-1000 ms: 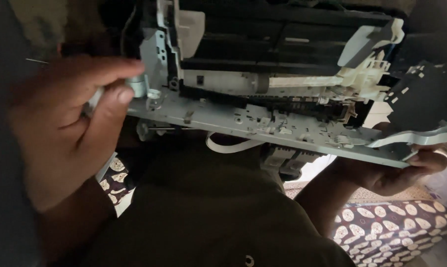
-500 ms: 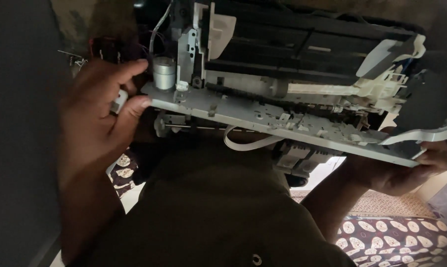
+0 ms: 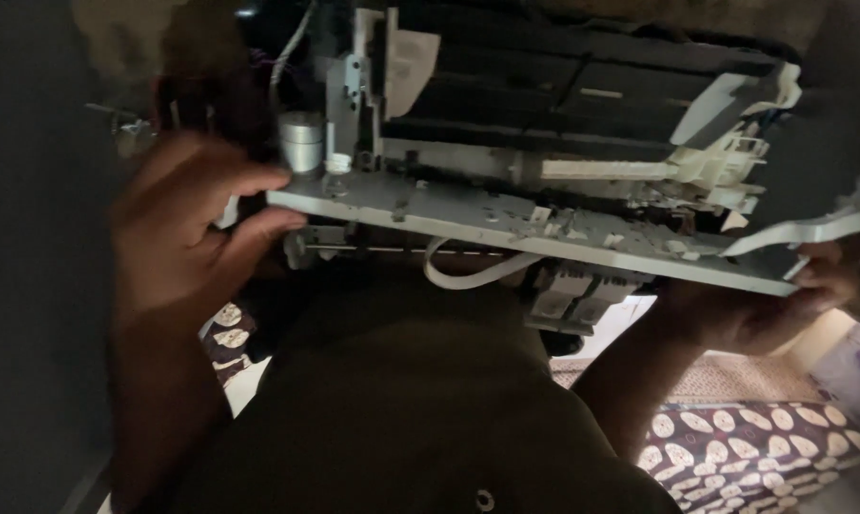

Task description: Disassembling a printer by removing the top scanner assembly and unscrewing internal components using a screwdriver.

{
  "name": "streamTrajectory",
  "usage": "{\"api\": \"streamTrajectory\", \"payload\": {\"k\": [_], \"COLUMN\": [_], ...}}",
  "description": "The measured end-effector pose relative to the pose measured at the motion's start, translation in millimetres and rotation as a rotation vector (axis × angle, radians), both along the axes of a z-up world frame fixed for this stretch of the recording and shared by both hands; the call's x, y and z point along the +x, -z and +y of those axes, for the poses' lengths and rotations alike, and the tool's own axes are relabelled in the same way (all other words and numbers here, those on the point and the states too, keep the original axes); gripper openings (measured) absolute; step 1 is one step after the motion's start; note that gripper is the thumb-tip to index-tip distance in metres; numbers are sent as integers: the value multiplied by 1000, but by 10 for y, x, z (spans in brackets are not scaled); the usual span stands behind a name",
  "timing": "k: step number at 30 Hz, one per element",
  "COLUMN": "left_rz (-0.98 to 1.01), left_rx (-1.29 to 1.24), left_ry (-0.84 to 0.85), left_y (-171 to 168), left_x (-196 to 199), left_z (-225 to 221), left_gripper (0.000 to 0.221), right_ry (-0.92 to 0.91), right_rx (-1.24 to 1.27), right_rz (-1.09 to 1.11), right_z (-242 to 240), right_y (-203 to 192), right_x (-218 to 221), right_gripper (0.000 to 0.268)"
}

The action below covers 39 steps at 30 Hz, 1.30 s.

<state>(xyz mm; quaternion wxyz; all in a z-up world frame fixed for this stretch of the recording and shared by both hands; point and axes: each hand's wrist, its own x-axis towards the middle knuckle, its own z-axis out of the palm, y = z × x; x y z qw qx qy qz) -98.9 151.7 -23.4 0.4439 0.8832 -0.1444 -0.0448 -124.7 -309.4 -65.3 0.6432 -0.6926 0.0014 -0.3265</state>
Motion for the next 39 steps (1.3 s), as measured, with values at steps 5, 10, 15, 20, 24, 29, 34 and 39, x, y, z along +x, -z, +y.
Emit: {"api": "streamTrajectory", "payload": {"k": [5, 10, 15, 20, 24, 29, 34, 39], "left_rz": [98, 4, 223, 330, 98, 396, 359, 302], "left_rx": [-13, -11, 75, 184, 743, 20, 41, 102], "left_ry": [-56, -56, 237, -79, 53, -236, -247, 105], "left_y": [34, 335, 743, 1174, 2527, 939, 657, 1192], "left_x": [-85, -192, -229, -1081, -2617, -1110, -942, -895], "left_z": [-38, 168, 619, 920, 2161, 610, 411, 1071], "left_gripper": [27, 33, 62, 60, 80, 48, 45, 66], "right_ry": [-104, -62, -93, -99, -53, 11, 3, 61], "right_rx": [-119, -32, 98, 112, 104, 51, 87, -122], "right_rz": [-5, -11, 43, 35, 47, 69, 82, 41], "right_z": [-118, -28, -33, -31, 13, 13, -1, 1], "right_y": [6, 24, 61, 86, 79, 78, 106, 118], "right_x": [49, 108, 164, 236, 240, 214, 198, 216], "right_gripper": [18, 21, 21, 19, 19, 20, 15, 18]}}
